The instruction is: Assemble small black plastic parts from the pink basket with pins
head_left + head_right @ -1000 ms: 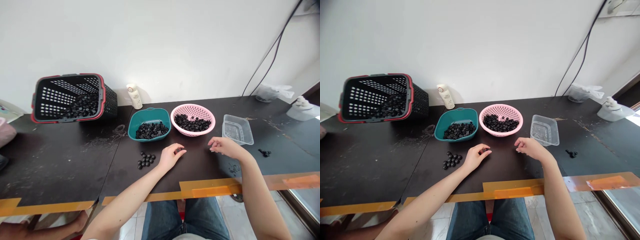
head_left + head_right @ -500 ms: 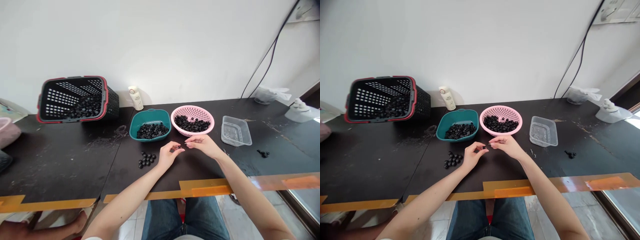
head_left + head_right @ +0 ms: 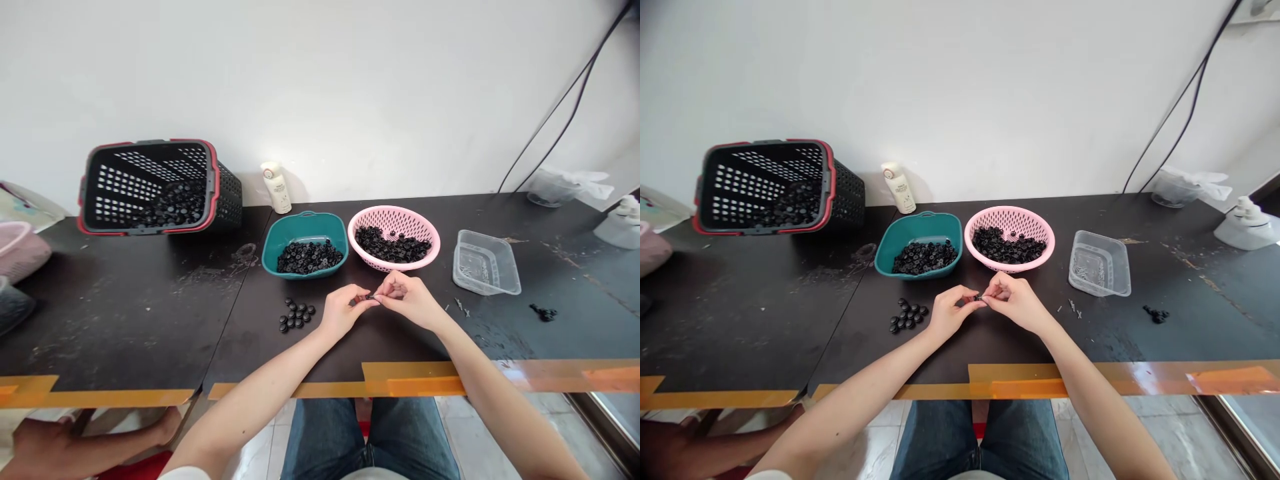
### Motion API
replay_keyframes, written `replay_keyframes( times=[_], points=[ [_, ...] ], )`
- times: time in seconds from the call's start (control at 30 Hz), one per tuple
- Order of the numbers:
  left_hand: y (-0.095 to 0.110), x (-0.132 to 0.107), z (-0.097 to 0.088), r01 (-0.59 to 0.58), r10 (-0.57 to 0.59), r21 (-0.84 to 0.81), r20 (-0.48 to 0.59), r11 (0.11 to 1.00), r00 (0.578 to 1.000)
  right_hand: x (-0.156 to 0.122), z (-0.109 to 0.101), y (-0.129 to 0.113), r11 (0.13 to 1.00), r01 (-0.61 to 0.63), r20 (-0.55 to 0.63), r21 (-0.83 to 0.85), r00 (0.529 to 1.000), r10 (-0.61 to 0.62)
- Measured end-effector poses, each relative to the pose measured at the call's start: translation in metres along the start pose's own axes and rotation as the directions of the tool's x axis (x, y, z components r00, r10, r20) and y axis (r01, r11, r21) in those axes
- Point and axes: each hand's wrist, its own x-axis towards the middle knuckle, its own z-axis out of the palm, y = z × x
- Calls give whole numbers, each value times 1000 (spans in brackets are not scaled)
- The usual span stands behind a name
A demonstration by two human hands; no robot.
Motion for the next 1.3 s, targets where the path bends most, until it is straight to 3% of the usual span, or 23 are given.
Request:
replay_keyframes(
  times=[0.17, 0.3, 0.4, 0.5, 0.57, 0.63, 0.73, 0.8, 0.9, 1.03, 1.1, 1.17, 1.23, 1.3],
  points=[
    [-1, -2, 0, -77, 76, 53, 22, 996, 997, -1, 0, -2, 999, -13, 39, 41, 999, 11],
    [-1, -2, -1, -74, 73, 26, 21, 997, 997, 2, 0, 4, 981, -108, 77, 163, 992, 97],
    [1, 0, 2, 51, -49, -131, 18, 990, 999, 2, -3, 5, 954, -194, 137, 229, 977, 165],
    [2, 3, 6, 246, -237, -422, 75, 873, 969, 3, -18, -3, 949, -241, 203, 204, 959, 200],
    [3, 5, 7, 348, -331, -584, 140, 733, 933, 10, -34, -9, 966, -226, 164, 123, 965, 204],
    [4, 7, 6, 410, -388, -671, 194, 617, 901, 28, -52, -13, 985, -174, 27, -21, 984, 174],
    [5, 9, 3, 457, -423, -706, 241, 541, 873, 72, -69, -8, 921, -112, -164, -373, 985, 53],
    [5, 10, 1, 468, -432, -709, 251, 527, 866, 104, -69, 1, 818, -77, -124, -570, 992, 7],
    [2, 11, -1, 474, -448, -707, 244, 525, 860, 140, -59, 16, 701, -75, -29, -709, 997, 77],
    [-3, 13, 0, 444, -446, -715, 205, 540, 871, 158, -51, 24, 687, -82, 14, -722, 991, 132],
    [-3, 12, 1, 393, -422, -716, 150, 577, 894, 155, -53, 21, 714, -87, -5, -695, 993, 116],
    [-2, 9, 1, 311, -378, -678, 53, 666, 924, 141, -56, 14, 835, -92, -50, -542, 996, 78],
    [1, 6, -1, 201, -295, -566, -79, 800, 952, 117, -53, 4, 977, -75, -79, -198, 995, 60],
    [6, 3, -6, 76, -170, -398, -206, 914, 964, 87, -43, -4, 981, -88, -21, 170, 995, 93]
  ],
)
